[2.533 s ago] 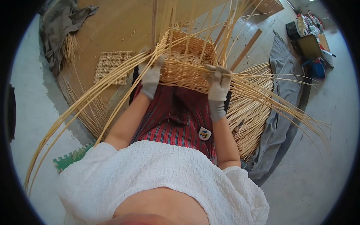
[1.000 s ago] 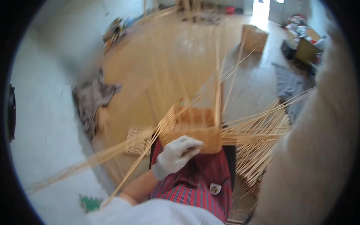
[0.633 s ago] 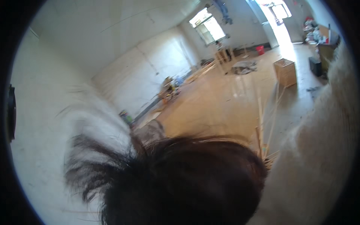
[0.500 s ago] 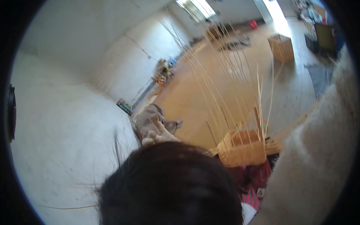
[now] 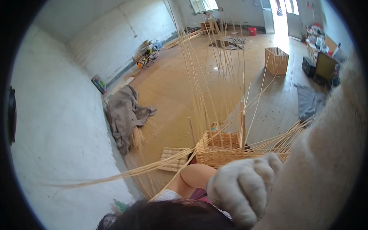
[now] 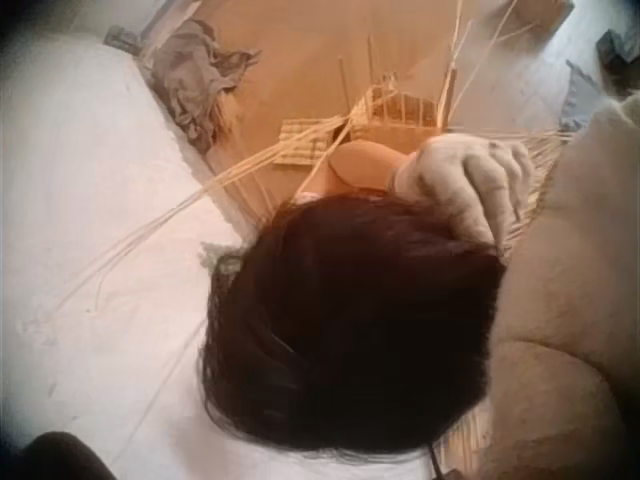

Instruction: The person weaves a rectangular basket using thin bamboo strips, interlacing them through vertical stakes. They periodically measure the basket with a tape measure to check dimensions.

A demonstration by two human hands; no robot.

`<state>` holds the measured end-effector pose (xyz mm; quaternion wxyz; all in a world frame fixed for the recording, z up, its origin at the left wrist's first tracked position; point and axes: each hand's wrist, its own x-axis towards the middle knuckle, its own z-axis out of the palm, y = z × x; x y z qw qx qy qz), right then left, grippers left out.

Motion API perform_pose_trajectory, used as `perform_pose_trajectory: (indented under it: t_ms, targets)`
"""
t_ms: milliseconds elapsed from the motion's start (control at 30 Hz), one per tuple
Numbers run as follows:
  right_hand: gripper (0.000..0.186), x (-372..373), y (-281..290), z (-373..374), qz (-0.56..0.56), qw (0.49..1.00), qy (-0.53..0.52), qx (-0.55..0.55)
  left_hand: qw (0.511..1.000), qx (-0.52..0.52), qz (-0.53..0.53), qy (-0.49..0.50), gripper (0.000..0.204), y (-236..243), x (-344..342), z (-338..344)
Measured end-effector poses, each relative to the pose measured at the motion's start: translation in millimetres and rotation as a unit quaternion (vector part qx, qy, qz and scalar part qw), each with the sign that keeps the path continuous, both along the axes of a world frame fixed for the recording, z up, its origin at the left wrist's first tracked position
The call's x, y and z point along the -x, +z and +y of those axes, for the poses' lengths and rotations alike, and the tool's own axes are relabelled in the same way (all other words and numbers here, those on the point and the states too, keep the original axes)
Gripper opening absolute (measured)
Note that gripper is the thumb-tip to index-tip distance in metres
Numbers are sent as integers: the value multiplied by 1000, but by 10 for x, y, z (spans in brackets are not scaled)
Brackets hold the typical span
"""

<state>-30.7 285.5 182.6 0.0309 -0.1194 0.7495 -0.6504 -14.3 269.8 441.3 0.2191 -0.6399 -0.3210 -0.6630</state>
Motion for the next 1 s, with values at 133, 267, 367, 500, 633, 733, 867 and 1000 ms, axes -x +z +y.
perform_pose_trajectory:
  t_ms: [133,267,367,500,633,733,867,1000]
  targets:
    - [57,250,-102,335,35,997,-64,-25,995,22,-70,-64,14,-167,-184,95]
    - [55,753,-239,705,129,983,-111,-66,992,62,-110,-23,13,-749,-6,75]
    - [53,948,-59,1247,170,966,-188,-58,980,143,-136,-32,14,-1026,184,419]
    - [51,1079,236,1736,253,925,-251,-132,975,157,-154,-16,16,-1307,277,218]
    - [49,1007,946,2155,319,876,-310,-184,959,247,-141,21,19,-1238,280,36]
    - [48,941,1283,2413,347,842,-348,-223,945,308,-106,20,22,-1205,280,7]
    - [46,931,1570,2464,383,810,-365,-253,925,378,-28,33,27,-1175,78,-62]
    - [44,776,1749,2616,420,769,-395,-275,883,458,88,50,31,-1391,-225,73]
